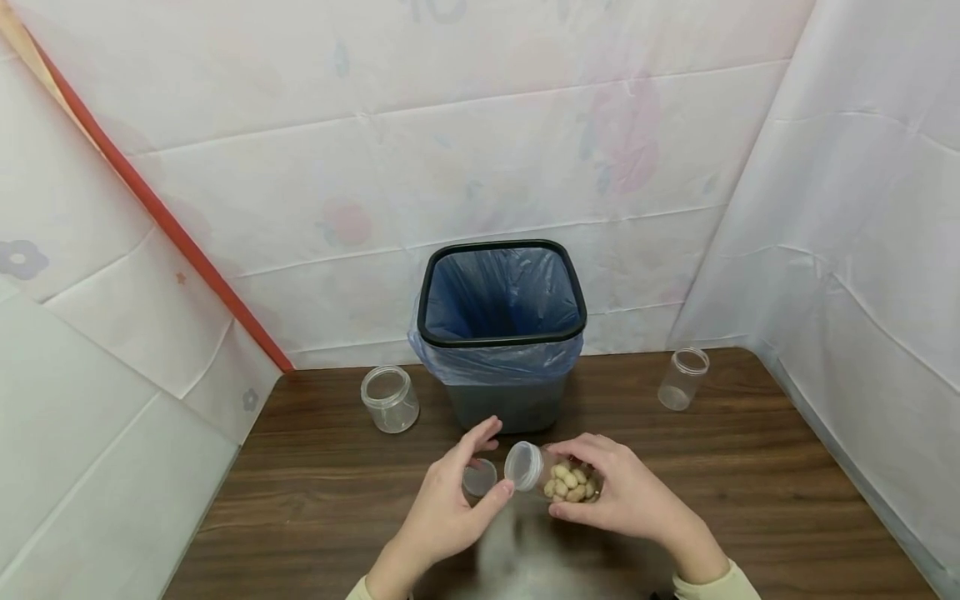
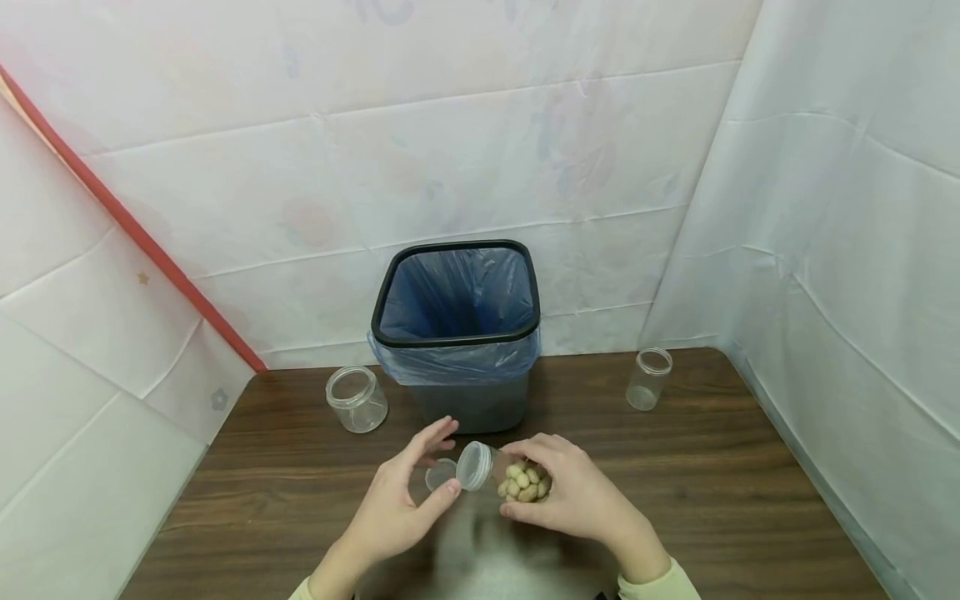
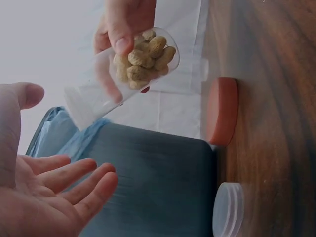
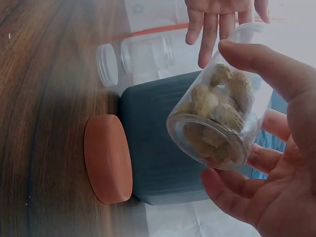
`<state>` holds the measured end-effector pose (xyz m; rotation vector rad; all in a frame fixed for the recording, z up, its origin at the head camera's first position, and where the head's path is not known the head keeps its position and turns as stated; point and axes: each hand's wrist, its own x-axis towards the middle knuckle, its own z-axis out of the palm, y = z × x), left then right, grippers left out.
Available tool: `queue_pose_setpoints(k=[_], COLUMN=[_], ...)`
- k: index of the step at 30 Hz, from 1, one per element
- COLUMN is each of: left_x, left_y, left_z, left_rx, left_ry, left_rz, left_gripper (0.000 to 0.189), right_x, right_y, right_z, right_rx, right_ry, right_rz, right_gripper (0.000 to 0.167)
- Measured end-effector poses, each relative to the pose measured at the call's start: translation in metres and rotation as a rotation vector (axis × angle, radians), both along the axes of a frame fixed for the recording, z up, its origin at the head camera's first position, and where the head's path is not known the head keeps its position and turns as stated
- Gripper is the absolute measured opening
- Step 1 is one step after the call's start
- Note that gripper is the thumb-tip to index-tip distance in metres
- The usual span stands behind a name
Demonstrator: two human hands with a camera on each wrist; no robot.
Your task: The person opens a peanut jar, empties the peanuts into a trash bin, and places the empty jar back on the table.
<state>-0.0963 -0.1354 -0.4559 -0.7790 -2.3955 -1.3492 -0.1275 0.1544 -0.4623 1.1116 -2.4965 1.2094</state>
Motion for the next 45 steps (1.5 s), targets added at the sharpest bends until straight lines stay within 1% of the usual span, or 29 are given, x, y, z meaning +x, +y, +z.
queue_pose_setpoints(k=[4,8,12,16,20,22,24,31,36,38,42,45], left_x=[0.003,0.003,0.003,0.003,0.001,0.000,-0.001,-0.004,-0.006,-0.008,-0.009,-0.009], left_y=[0.002,0.002,0.002,0.002,0.001,0.001,0.001,0.000,-0.003,-0.004,-0.005,-0.006], left_z=[-0.003,-0.004,-0.005,-0.007,-0.010,-0.012,-0.013,-0.014,-0.016,-0.017,-0.018,-0.017], left_rx=[-0.032,-0.052,-0.056,-0.048,-0.061,-0.077,-0.082,-0.054,-0.052,-0.054,-0.048,-0.039], left_ry=[0.018,0.015,-0.009,-0.037,-0.044,-0.026,-0.025,-0.052,-0.025,-0.012,-0.010,-0.011], left_rz=[-0.043,-0.078,-0.118,-0.151,-0.155,-0.153,-0.153,-0.157,-0.157,-0.162,-0.184,-0.202], left_gripper=[0.075,0.077,0.080,0.079,0.076,0.074,0.071,0.056,0.052,0.050,0.047,0.047], right_x=[0.001,0.001,0.001,0.001,0.000,0.000,0.000,0.000,0.000,0.000,0.000,0.000], right_y=[-0.002,-0.003,-0.004,-0.006,-0.007,-0.007,-0.006,-0.004,-0.004,-0.003,-0.002,-0.001], right_z=[-0.001,-0.001,-0.003,-0.005,-0.006,-0.007,-0.007,-0.008,-0.007,-0.006,-0.005,-0.005], right_rx=[-0.025,-0.030,-0.030,-0.033,-0.036,-0.034,-0.030,-0.004,-0.002,-0.003,-0.002,-0.001], right_ry=[-0.017,-0.011,-0.011,-0.041,-0.057,-0.057,-0.061,-0.103,-0.122,-0.120,-0.106,-0.094], right_rz=[0.041,0.057,0.074,0.091,0.101,0.107,0.112,0.099,0.096,0.093,0.088,0.091], right_gripper=[0.058,0.059,0.060,0.060,0.058,0.056,0.054,0.052,0.052,0.052,0.052,0.053])
